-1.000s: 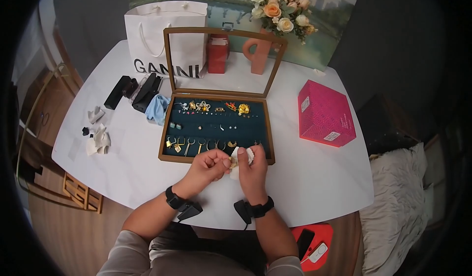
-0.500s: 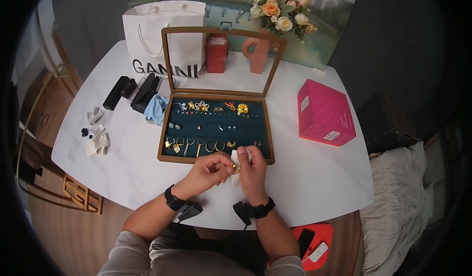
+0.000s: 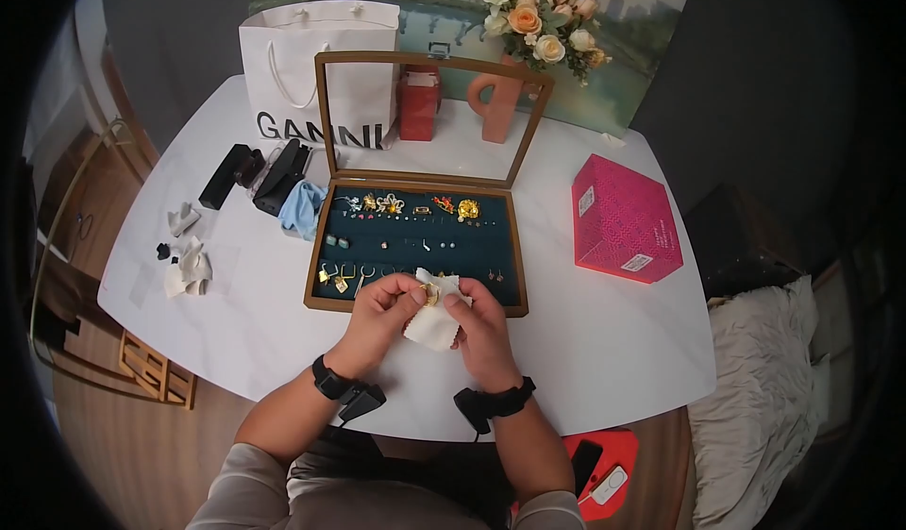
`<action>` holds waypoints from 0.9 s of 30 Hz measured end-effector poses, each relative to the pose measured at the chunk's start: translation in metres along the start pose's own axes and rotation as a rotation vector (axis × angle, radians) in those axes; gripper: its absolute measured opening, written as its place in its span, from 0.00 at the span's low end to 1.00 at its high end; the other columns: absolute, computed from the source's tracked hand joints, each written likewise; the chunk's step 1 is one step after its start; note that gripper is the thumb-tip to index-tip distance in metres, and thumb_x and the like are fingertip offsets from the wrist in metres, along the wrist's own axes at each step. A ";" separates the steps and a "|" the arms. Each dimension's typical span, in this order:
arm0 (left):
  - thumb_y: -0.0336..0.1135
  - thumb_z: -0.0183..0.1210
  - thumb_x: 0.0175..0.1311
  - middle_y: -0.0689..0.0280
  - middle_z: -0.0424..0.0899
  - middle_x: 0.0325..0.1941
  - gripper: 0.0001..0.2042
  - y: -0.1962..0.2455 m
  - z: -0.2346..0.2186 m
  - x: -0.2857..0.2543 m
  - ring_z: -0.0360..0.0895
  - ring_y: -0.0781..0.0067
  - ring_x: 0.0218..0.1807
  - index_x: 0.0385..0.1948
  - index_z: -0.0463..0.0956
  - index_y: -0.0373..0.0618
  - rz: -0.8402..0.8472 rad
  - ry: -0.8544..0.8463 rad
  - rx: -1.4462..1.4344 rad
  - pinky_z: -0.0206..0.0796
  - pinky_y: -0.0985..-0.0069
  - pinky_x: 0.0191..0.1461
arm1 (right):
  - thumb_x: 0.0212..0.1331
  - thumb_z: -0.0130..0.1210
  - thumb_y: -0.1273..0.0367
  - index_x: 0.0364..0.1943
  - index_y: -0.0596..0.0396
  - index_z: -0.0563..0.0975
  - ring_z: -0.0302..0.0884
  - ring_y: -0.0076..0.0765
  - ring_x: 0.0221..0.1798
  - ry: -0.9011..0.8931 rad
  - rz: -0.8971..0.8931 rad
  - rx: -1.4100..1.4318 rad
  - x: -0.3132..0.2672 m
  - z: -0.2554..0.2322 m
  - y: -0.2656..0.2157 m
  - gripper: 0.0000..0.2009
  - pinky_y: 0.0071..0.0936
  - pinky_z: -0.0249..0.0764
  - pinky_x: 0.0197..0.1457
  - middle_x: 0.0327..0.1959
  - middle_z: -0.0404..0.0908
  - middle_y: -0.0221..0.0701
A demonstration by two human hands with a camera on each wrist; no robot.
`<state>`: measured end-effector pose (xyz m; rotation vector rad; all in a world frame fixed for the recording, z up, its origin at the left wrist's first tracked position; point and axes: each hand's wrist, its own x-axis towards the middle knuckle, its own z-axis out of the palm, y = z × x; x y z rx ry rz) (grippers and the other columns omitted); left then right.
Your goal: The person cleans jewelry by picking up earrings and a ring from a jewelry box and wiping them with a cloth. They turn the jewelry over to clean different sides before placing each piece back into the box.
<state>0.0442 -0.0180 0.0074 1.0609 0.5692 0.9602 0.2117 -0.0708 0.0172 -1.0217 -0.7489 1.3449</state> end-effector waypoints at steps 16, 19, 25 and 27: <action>0.33 0.61 0.76 0.74 0.81 0.33 0.06 0.000 0.000 0.001 0.72 0.89 0.27 0.43 0.80 0.42 0.006 0.016 0.034 0.63 0.86 0.28 | 0.75 0.54 0.62 0.44 0.54 0.76 0.73 0.17 0.30 0.256 -0.098 -0.025 0.001 -0.006 -0.011 0.09 0.17 0.67 0.30 0.36 0.82 0.27; 0.33 0.63 0.75 0.75 0.81 0.32 0.05 -0.008 -0.002 0.001 0.71 0.90 0.26 0.43 0.80 0.42 0.012 -0.017 0.116 0.61 0.87 0.28 | 0.76 0.54 0.63 0.46 0.56 0.76 0.73 0.16 0.31 0.199 -0.163 -0.151 0.001 -0.011 -0.009 0.10 0.17 0.67 0.32 0.37 0.81 0.27; 0.33 0.63 0.74 0.77 0.81 0.33 0.05 -0.009 0.001 0.001 0.68 0.93 0.26 0.43 0.80 0.43 0.032 0.045 0.133 0.58 0.90 0.28 | 0.78 0.51 0.61 0.43 0.59 0.78 0.69 0.14 0.32 -0.077 -0.321 -0.351 -0.003 -0.005 0.005 0.14 0.16 0.65 0.34 0.41 0.78 0.24; 0.33 0.63 0.74 0.77 0.81 0.34 0.05 -0.009 0.002 0.001 0.68 0.93 0.27 0.43 0.81 0.42 0.030 0.050 0.133 0.58 0.89 0.29 | 0.79 0.50 0.60 0.44 0.60 0.78 0.67 0.13 0.32 -0.048 -0.322 -0.302 -0.005 -0.002 0.002 0.15 0.16 0.64 0.34 0.36 0.76 0.22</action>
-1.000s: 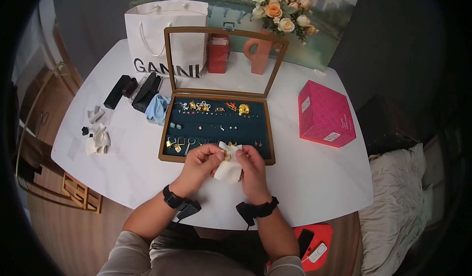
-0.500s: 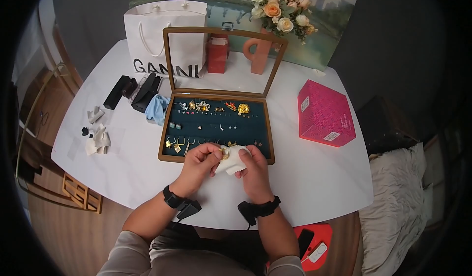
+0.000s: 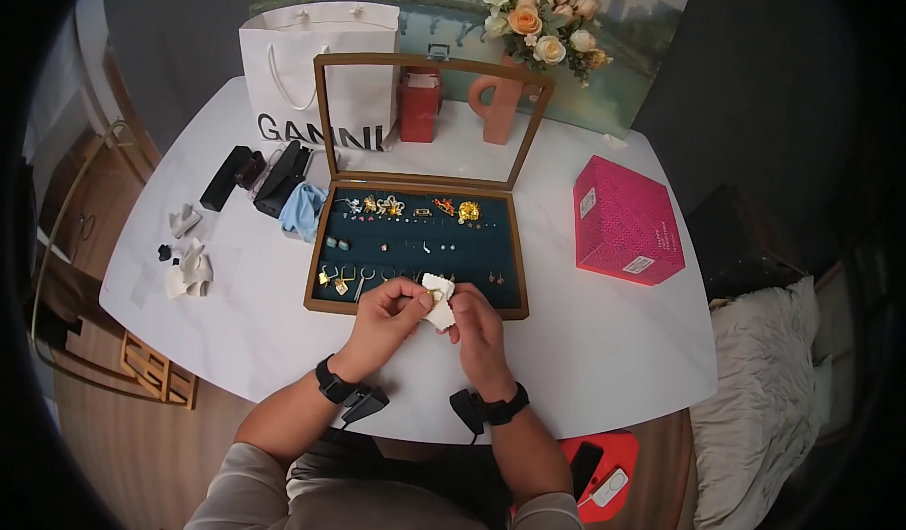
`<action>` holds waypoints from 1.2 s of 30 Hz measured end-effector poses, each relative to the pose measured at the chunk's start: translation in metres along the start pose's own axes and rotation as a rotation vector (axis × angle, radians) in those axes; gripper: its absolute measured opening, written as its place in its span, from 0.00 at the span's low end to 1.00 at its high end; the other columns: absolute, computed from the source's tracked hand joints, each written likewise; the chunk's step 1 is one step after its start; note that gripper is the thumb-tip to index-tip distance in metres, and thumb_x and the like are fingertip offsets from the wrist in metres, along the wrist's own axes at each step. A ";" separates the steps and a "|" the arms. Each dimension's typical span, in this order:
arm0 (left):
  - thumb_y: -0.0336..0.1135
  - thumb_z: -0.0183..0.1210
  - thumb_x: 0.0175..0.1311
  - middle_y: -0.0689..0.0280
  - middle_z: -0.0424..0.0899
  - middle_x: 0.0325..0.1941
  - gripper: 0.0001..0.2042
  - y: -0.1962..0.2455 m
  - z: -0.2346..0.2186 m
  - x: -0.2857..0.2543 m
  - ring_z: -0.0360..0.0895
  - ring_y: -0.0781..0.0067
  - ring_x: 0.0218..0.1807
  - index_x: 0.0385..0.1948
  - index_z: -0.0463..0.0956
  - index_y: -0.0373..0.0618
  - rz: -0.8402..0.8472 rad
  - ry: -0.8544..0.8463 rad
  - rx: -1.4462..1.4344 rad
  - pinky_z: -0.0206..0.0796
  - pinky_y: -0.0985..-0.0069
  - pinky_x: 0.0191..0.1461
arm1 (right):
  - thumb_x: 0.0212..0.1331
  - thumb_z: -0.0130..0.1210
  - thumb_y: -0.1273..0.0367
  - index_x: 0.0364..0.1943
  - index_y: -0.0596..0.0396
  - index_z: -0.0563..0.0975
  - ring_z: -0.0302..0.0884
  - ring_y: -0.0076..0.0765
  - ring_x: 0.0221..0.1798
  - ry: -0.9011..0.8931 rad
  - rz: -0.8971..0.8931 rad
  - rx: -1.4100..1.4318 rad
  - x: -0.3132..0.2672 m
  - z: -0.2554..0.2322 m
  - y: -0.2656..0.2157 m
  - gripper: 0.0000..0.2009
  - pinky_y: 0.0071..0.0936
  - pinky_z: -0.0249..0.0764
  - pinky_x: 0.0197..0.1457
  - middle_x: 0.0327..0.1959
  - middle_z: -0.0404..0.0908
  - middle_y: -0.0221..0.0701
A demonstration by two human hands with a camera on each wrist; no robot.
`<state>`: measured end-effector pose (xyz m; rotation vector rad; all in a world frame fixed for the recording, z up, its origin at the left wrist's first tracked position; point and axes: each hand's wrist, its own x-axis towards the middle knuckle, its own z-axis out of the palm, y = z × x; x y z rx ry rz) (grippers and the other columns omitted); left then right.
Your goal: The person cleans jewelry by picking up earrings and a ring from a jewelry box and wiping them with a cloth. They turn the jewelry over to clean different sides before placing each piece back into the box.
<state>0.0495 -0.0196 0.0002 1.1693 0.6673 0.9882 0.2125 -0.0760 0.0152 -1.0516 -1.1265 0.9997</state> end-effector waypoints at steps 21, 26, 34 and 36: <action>0.21 0.57 0.70 0.80 0.77 0.28 0.05 -0.016 0.004 -0.004 0.66 0.96 0.28 0.40 0.80 0.42 -0.056 -0.192 0.020 0.55 0.88 0.29 | 0.81 0.48 0.60 0.32 0.59 0.72 0.67 0.22 0.23 0.246 -0.189 -0.506 0.002 0.009 0.013 0.18 0.29 0.65 0.27 0.19 0.72 0.32; 0.20 0.55 0.70 0.78 0.81 0.31 0.06 -0.017 0.002 -0.002 0.72 0.93 0.31 0.42 0.80 0.40 -0.046 -0.126 -0.007 0.62 0.87 0.32 | 0.81 0.47 0.60 0.32 0.59 0.71 0.69 0.29 0.21 0.235 -0.153 -0.457 0.001 0.009 0.017 0.19 0.32 0.67 0.27 0.20 0.74 0.37; 0.23 0.55 0.74 0.74 0.84 0.36 0.06 -0.017 0.006 -0.001 0.78 0.89 0.34 0.45 0.80 0.40 -0.041 -0.069 -0.129 0.69 0.87 0.36 | 0.81 0.46 0.58 0.32 0.59 0.72 0.75 0.45 0.21 0.220 -0.198 -0.590 -0.001 0.009 0.024 0.20 0.38 0.69 0.28 0.20 0.75 0.42; 0.23 0.55 0.73 0.73 0.85 0.37 0.06 -0.020 0.001 -0.001 0.79 0.89 0.35 0.45 0.80 0.40 -0.096 -0.158 -0.034 0.70 0.86 0.38 | 0.81 0.46 0.59 0.31 0.59 0.73 0.76 0.44 0.21 0.262 -0.220 -0.609 0.000 0.007 0.023 0.20 0.38 0.70 0.27 0.20 0.75 0.42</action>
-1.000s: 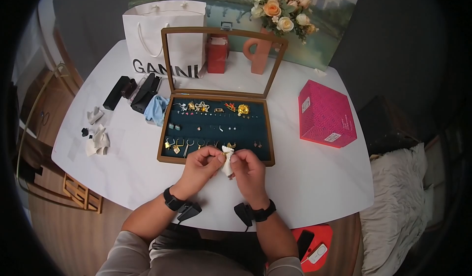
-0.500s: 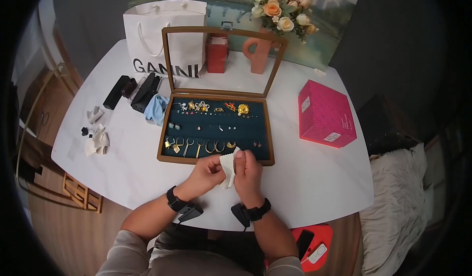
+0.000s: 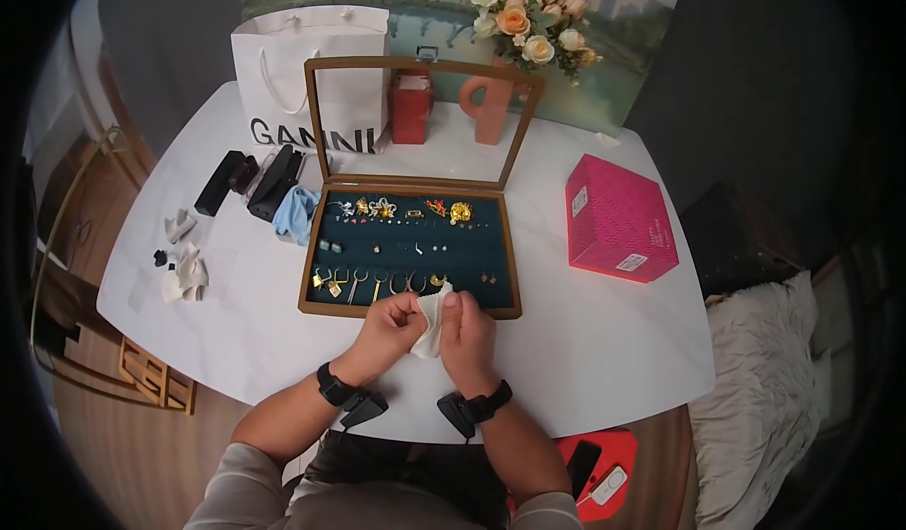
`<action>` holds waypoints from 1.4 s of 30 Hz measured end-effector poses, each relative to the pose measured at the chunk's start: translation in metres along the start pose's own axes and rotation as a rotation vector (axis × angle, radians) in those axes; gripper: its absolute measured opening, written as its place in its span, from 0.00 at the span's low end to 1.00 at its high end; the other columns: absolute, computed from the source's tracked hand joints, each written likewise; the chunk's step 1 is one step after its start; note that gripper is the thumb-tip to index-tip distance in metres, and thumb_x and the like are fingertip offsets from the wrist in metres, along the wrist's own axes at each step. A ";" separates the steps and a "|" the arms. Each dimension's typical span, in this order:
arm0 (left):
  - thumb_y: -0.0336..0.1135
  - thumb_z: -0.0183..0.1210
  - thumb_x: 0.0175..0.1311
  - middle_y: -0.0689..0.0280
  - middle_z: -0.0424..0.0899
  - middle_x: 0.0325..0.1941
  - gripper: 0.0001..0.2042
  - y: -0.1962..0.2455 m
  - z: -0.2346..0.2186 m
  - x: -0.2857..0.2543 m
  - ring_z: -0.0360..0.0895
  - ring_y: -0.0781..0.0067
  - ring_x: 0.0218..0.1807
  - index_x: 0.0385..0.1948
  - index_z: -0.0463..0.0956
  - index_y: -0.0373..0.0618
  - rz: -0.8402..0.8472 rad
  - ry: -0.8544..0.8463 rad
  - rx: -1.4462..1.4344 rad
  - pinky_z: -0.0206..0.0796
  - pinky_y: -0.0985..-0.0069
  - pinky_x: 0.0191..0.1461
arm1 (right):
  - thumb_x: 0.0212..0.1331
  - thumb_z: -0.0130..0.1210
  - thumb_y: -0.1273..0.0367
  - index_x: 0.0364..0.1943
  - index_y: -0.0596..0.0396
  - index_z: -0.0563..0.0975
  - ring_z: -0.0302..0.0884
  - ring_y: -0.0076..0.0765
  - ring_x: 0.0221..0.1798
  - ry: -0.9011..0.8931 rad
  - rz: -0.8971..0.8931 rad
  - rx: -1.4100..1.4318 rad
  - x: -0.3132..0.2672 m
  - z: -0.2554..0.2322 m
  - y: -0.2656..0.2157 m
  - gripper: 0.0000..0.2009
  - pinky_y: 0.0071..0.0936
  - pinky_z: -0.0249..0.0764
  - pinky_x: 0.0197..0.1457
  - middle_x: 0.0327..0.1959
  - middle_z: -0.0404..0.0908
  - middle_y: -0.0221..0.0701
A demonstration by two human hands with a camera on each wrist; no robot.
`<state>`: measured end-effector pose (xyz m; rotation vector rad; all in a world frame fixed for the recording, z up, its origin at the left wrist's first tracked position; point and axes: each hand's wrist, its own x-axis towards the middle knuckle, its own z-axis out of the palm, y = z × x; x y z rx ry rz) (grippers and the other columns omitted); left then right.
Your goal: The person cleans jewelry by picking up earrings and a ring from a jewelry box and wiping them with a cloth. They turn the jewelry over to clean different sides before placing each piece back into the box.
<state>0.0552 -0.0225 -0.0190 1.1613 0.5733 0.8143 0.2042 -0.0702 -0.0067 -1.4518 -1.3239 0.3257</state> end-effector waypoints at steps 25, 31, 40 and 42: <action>0.22 0.60 0.72 0.73 0.85 0.39 0.05 0.005 0.007 -0.003 0.80 0.89 0.35 0.45 0.78 0.41 0.076 0.022 -0.106 0.71 0.86 0.36 | 0.81 0.46 0.59 0.31 0.59 0.72 0.66 0.23 0.24 0.007 0.068 0.191 -0.001 0.001 -0.005 0.20 0.30 0.67 0.29 0.19 0.71 0.31; 0.18 0.59 0.69 0.72 0.85 0.36 0.06 0.011 0.003 0.000 0.80 0.90 0.35 0.41 0.78 0.40 0.068 0.076 -0.168 0.72 0.86 0.36 | 0.81 0.46 0.59 0.31 0.59 0.72 0.64 0.21 0.25 -0.099 0.146 0.199 -0.007 0.005 0.000 0.20 0.30 0.66 0.29 0.20 0.70 0.30; 0.19 0.60 0.70 0.75 0.84 0.38 0.06 0.003 0.001 -0.002 0.79 0.91 0.36 0.43 0.78 0.41 0.101 0.081 -0.059 0.70 0.87 0.38 | 0.82 0.46 0.58 0.32 0.59 0.72 0.62 0.19 0.25 -0.119 0.147 0.263 -0.005 0.005 0.009 0.20 0.26 0.64 0.29 0.21 0.69 0.26; 0.19 0.61 0.69 0.75 0.84 0.37 0.06 0.004 0.000 0.000 0.79 0.91 0.36 0.43 0.78 0.40 0.118 0.083 -0.077 0.70 0.87 0.38 | 0.82 0.45 0.57 0.32 0.58 0.73 0.62 0.17 0.25 -0.179 0.219 0.330 -0.005 0.003 0.008 0.20 0.23 0.63 0.28 0.22 0.70 0.23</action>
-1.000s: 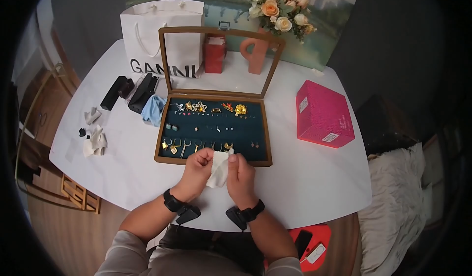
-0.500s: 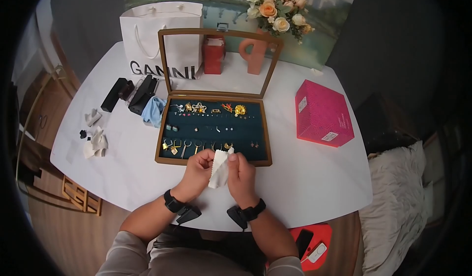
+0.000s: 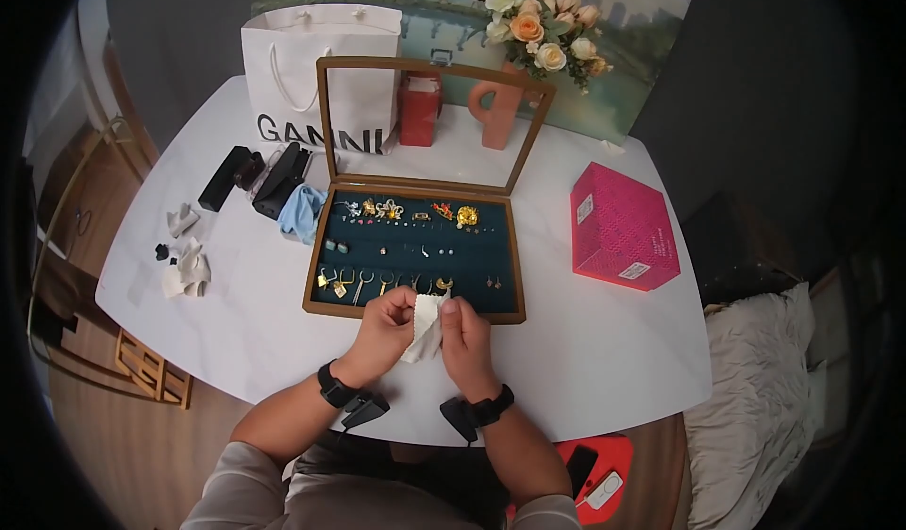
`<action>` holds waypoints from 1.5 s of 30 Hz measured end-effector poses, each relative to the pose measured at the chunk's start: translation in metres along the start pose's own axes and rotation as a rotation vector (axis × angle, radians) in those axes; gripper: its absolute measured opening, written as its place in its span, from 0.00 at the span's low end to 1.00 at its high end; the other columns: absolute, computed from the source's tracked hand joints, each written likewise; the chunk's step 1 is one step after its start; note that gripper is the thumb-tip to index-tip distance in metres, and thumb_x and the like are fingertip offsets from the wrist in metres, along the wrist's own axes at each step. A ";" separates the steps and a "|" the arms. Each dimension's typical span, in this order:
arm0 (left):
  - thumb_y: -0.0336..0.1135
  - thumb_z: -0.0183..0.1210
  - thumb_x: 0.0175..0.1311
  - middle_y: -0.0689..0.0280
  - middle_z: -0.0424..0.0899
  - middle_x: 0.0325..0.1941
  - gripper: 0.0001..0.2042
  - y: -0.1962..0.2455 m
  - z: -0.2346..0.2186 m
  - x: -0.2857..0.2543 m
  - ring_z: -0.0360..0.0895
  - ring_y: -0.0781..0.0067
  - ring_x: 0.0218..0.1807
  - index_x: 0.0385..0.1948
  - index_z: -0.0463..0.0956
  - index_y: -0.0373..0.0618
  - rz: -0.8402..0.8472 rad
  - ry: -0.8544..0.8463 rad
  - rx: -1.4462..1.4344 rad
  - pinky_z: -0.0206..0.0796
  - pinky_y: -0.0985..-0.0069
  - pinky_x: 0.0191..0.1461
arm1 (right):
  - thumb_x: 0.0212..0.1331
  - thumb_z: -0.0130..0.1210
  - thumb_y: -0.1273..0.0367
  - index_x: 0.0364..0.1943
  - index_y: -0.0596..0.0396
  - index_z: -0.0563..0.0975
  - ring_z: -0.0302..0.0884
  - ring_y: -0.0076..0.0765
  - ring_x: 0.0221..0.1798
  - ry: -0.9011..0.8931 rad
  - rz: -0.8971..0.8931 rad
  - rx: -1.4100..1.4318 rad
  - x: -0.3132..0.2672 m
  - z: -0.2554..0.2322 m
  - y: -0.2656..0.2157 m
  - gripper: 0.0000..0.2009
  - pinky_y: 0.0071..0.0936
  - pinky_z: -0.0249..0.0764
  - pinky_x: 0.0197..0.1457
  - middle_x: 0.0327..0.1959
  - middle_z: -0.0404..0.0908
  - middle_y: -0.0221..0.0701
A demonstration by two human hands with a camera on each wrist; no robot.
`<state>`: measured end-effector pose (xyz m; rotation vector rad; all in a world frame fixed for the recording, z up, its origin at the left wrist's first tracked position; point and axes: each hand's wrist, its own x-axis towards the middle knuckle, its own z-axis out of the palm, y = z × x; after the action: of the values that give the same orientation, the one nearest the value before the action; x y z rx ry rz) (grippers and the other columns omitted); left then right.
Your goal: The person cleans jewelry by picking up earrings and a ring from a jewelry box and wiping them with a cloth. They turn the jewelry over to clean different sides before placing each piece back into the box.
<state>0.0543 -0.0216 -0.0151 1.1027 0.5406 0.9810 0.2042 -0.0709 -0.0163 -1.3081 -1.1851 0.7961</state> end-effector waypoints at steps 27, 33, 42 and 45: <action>0.19 0.57 0.69 0.74 0.82 0.40 0.11 0.025 0.004 -0.001 0.73 0.95 0.34 0.51 0.79 0.38 0.048 -0.010 0.207 0.65 0.89 0.36 | 0.79 0.51 0.56 0.36 0.55 0.75 0.68 0.11 0.29 -0.032 0.059 0.091 0.005 -0.009 -0.021 0.17 0.16 0.67 0.31 0.27 0.74 0.19; 0.21 0.62 0.69 0.75 0.82 0.38 0.05 0.014 -0.008 -0.001 0.74 0.95 0.34 0.42 0.79 0.39 -0.059 -0.081 0.212 0.64 0.91 0.36 | 0.80 0.50 0.58 0.33 0.57 0.74 0.65 0.14 0.30 0.039 0.004 -0.025 0.007 -0.008 -0.022 0.18 0.19 0.66 0.34 0.26 0.72 0.20; 0.16 0.59 0.67 0.72 0.83 0.43 0.13 0.026 0.003 0.001 0.79 0.90 0.41 0.52 0.76 0.37 -0.087 -0.160 0.002 0.71 0.88 0.43 | 0.81 0.48 0.58 0.33 0.58 0.75 0.65 0.15 0.31 0.062 -0.008 -0.004 0.006 -0.005 -0.013 0.19 0.21 0.66 0.34 0.25 0.72 0.21; 0.15 0.57 0.67 0.71 0.83 0.45 0.15 0.022 0.002 0.001 0.79 0.90 0.42 0.53 0.76 0.37 -0.064 -0.149 0.012 0.71 0.87 0.43 | 0.81 0.48 0.58 0.35 0.58 0.76 0.66 0.15 0.31 0.098 0.009 0.032 0.006 -0.004 -0.015 0.19 0.21 0.66 0.35 0.26 0.73 0.21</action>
<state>0.0480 -0.0196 0.0061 1.1526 0.4586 0.8340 0.2065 -0.0686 -0.0005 -1.3122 -1.0846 0.7464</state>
